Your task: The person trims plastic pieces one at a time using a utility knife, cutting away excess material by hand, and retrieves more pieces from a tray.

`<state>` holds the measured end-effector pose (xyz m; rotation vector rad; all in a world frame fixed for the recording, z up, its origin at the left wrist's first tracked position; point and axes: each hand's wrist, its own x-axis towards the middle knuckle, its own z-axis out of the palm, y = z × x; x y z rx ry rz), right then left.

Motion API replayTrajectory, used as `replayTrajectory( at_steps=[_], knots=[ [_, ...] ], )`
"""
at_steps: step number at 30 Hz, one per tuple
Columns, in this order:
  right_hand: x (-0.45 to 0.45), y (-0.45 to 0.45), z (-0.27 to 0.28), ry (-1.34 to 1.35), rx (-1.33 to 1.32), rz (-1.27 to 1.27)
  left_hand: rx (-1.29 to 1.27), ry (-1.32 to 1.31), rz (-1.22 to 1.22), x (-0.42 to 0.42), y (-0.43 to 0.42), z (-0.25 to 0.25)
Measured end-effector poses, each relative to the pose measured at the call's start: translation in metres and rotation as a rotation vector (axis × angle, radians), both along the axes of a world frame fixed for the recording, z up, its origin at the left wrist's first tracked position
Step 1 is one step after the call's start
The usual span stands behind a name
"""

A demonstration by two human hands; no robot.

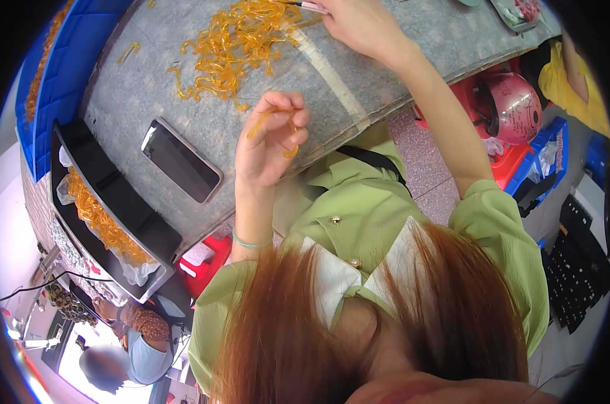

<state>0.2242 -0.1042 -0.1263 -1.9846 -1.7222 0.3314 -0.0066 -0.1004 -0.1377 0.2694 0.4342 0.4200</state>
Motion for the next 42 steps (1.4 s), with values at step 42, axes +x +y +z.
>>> replayTrajectory(
  at_steps=[42],
  knots=[
    [-0.033, -0.136, 0.003, 0.861, -0.124, -0.364, 0.946, 0.874, -0.146, 0.040, -0.025, 0.005]
  ],
)
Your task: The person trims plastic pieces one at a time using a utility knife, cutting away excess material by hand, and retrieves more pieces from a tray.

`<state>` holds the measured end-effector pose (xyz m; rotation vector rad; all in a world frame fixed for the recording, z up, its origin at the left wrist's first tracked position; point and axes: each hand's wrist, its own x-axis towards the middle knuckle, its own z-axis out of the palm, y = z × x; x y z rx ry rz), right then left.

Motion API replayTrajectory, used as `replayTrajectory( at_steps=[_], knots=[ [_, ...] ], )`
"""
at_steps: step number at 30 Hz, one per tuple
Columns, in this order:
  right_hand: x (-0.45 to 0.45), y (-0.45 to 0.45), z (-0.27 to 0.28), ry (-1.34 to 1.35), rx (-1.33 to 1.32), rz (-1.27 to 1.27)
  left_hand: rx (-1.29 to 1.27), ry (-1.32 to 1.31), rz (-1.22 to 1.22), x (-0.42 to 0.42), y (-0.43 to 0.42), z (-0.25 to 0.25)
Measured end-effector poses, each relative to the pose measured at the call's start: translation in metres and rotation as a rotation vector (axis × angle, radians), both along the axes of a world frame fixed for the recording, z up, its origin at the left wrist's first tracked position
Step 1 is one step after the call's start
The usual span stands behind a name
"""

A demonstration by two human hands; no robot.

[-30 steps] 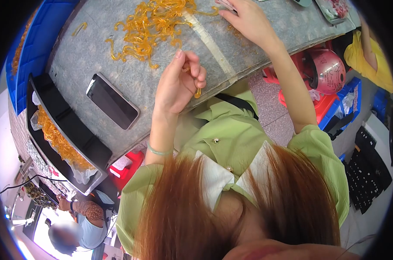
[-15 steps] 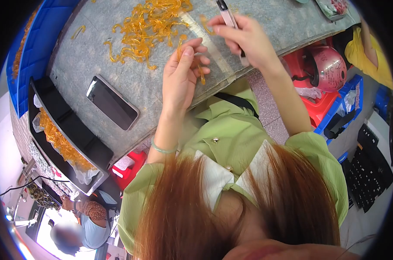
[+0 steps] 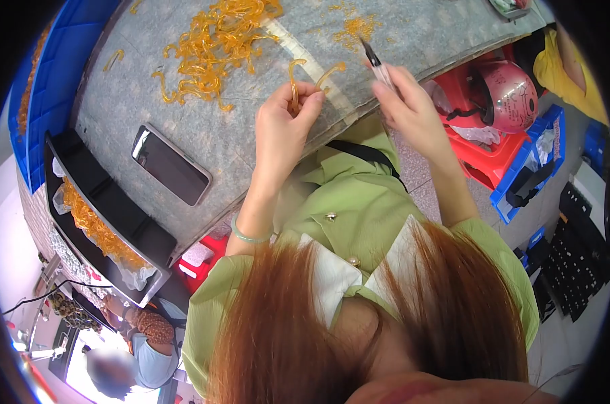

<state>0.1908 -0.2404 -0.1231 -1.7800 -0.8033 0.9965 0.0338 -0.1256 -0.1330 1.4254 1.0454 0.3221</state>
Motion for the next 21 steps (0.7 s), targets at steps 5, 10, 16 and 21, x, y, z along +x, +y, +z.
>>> replayTrajectory(
  at_steps=[5, 10, 16, 21],
  knots=[
    [-0.003, -0.034, 0.013, -0.387, -0.056, 0.197, 0.284, 0.154, -0.141, 0.006, -0.001, 0.001],
    [-0.024, -0.022, 0.008, -0.512, -0.057, 0.212, 0.322, 0.177, -0.150, 0.008, -0.002, 0.000],
    [-0.024, -0.014, 0.001, -0.610, 0.018, 0.230, 0.334, 0.219, -0.214, 0.011, 0.003, 0.004],
    [-0.020, -0.014, 0.001, -0.636, 0.012, 0.276, 0.329, 0.228, -0.260, 0.012, 0.009, 0.006]
  ],
)
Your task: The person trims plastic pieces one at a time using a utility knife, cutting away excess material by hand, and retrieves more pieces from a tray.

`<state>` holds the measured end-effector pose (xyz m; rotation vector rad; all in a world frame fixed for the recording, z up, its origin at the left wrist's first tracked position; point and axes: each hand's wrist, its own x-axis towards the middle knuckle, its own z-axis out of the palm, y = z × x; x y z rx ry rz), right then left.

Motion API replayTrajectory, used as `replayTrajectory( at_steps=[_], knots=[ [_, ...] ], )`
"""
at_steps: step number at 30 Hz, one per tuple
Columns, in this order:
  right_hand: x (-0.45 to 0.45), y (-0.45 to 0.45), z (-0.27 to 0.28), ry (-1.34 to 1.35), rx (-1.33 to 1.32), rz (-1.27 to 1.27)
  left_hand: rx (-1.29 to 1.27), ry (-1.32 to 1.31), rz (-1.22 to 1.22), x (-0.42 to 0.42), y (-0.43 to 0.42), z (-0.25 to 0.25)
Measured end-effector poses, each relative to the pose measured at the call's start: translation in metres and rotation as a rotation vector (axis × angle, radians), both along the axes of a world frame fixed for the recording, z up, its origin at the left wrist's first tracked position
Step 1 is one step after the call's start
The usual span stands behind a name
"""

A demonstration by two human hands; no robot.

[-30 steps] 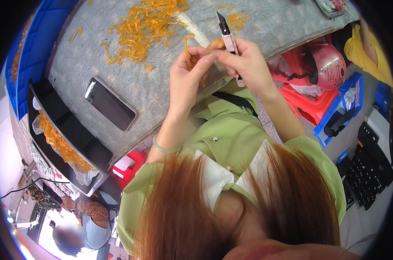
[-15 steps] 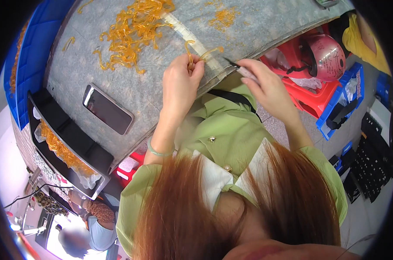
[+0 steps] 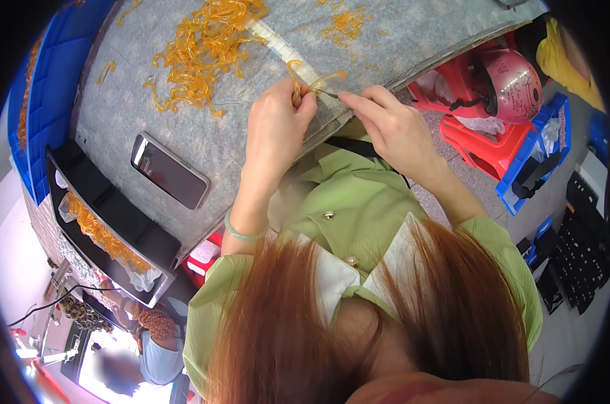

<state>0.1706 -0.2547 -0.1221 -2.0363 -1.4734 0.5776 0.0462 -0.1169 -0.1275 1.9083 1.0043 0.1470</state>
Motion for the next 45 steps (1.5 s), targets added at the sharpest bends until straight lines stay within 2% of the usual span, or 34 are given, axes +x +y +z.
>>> replayTrajectory(
  at_steps=[12, 21, 31, 33, 36, 40, 43, 45],
  knots=[
    [-0.002, 0.001, 0.003, -0.082, -0.022, 0.039, -0.035, -0.023, -0.026, 0.000, 0.002, 0.005],
    [-0.002, 0.008, 0.001, -0.172, -0.042, 0.119, 0.111, -0.083, -0.092, -0.002, 0.000, -0.003],
    [-0.009, -0.008, -0.002, -0.207, -0.014, 0.089, 0.113, -0.090, -0.009, -0.004, -0.007, -0.006],
    [-0.007, -0.013, 0.000, -0.134, -0.034, 0.052, 0.129, -0.095, 0.022, -0.004, -0.007, -0.011],
    [-0.005, -0.013, 0.002, -0.041, 0.020, -0.053, -0.023, -0.176, 0.090, -0.010, -0.002, -0.016],
    [0.005, 0.014, 0.010, 0.113, 0.129, -0.222, -0.739, -0.676, 0.381, -0.035, 0.006, -0.004],
    [0.016, 0.059, -0.002, 0.130, 0.200, -0.106, -0.820, -0.813, 0.391, -0.050, 0.011, 0.002],
    [0.016, 0.096, -0.014, 0.042, 0.282, -0.001, -0.831, -0.783, 0.344, -0.059, 0.014, -0.004]
  ],
)
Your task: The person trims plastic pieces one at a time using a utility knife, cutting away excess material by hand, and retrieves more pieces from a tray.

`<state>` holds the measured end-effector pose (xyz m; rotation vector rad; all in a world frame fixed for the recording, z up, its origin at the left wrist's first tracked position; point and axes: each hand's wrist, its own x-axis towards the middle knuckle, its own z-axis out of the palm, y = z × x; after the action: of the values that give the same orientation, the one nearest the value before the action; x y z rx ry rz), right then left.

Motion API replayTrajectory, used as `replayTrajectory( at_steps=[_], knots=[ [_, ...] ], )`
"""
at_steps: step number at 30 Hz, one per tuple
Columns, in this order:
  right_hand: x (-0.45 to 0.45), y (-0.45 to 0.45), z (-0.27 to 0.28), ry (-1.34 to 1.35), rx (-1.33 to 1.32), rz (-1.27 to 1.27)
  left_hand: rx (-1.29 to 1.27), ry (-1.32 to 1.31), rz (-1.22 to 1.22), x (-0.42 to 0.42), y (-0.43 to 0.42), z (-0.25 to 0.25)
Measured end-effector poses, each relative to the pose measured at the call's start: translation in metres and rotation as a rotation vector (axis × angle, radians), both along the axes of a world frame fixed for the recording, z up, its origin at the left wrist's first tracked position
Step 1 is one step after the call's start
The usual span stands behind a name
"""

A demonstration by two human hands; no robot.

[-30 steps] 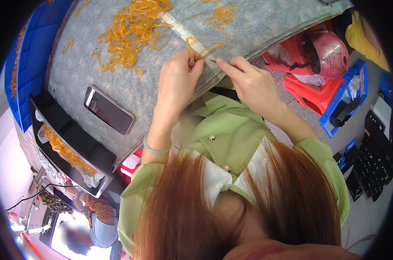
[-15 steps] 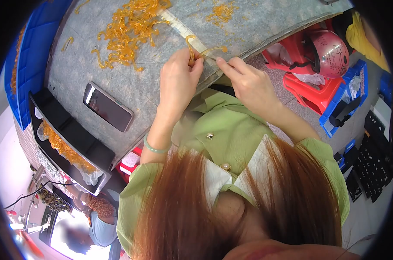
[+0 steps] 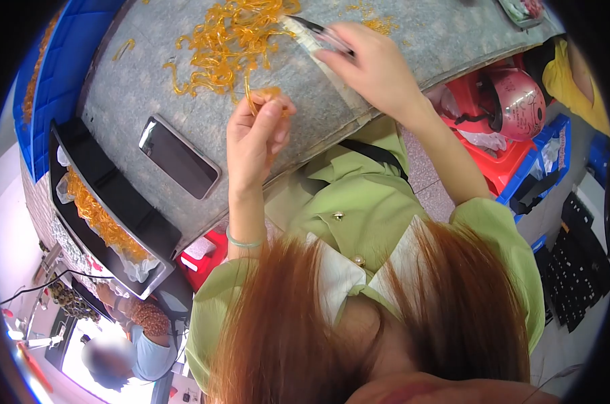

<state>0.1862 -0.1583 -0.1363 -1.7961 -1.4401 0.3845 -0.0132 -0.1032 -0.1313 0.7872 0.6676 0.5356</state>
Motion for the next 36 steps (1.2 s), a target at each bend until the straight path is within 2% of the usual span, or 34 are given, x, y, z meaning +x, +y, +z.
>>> replayTrajectory(
  at_steps=[2, 6, 9, 12, 13, 16, 17, 20, 21, 23, 26, 29, 33, 35, 36],
  knots=[
    [-0.005, 0.031, 0.003, -0.045, -0.050, 0.068, 0.020, 0.029, -0.055, -0.005, 0.001, -0.001],
    [-0.005, 0.045, 0.001, -0.093, -0.115, 0.070, -0.199, -0.151, -0.006, -0.007, 0.004, -0.002],
    [0.006, 0.025, -0.006, 0.134, -0.056, 0.030, -0.267, -0.188, 0.012, -0.009, 0.007, 0.000],
    [0.019, -0.003, 0.016, 0.617, -0.361, 0.022, -0.279, -0.209, -0.019, -0.004, 0.010, -0.002],
    [0.021, -0.010, 0.014, 0.936, -0.432, -0.001, -0.303, -0.241, -0.034, -0.002, 0.012, -0.005],
    [0.015, -0.020, 0.017, 1.130, -0.419, -0.078, -0.304, -0.203, -0.006, 0.003, 0.010, -0.008],
    [0.014, -0.023, 0.009, 0.973, -0.433, -0.034, -0.291, -0.167, 0.015, 0.006, 0.008, -0.007],
    [0.006, -0.022, 0.012, 0.869, -0.442, 0.037, 0.061, 0.192, 0.089, 0.014, 0.004, -0.004],
    [0.001, -0.018, 0.012, 0.955, -0.348, 0.008, 0.108, 0.225, 0.112, 0.013, 0.004, -0.004],
    [0.001, -0.009, 0.017, 1.014, -0.379, 0.039, 0.207, 0.287, 0.151, 0.013, 0.006, -0.005],
    [0.001, -0.008, 0.021, 1.049, -0.449, 0.146, 0.783, 0.573, 0.191, 0.015, 0.003, -0.009],
    [-0.001, -0.015, 0.030, 1.052, -0.507, 0.168, 1.170, 0.624, 0.153, 0.018, 0.002, -0.005],
    [-0.003, -0.033, 0.035, 1.206, -0.416, 0.020, 0.646, 0.577, 0.092, 0.020, -0.010, -0.005],
    [0.000, -0.042, 0.018, 1.070, -0.535, 0.051, 0.319, 0.483, 0.080, 0.023, -0.012, 0.005],
    [0.001, -0.046, 0.011, 1.002, -0.595, 0.066, 0.256, 0.482, 0.044, 0.024, -0.012, 0.010]
  ],
)
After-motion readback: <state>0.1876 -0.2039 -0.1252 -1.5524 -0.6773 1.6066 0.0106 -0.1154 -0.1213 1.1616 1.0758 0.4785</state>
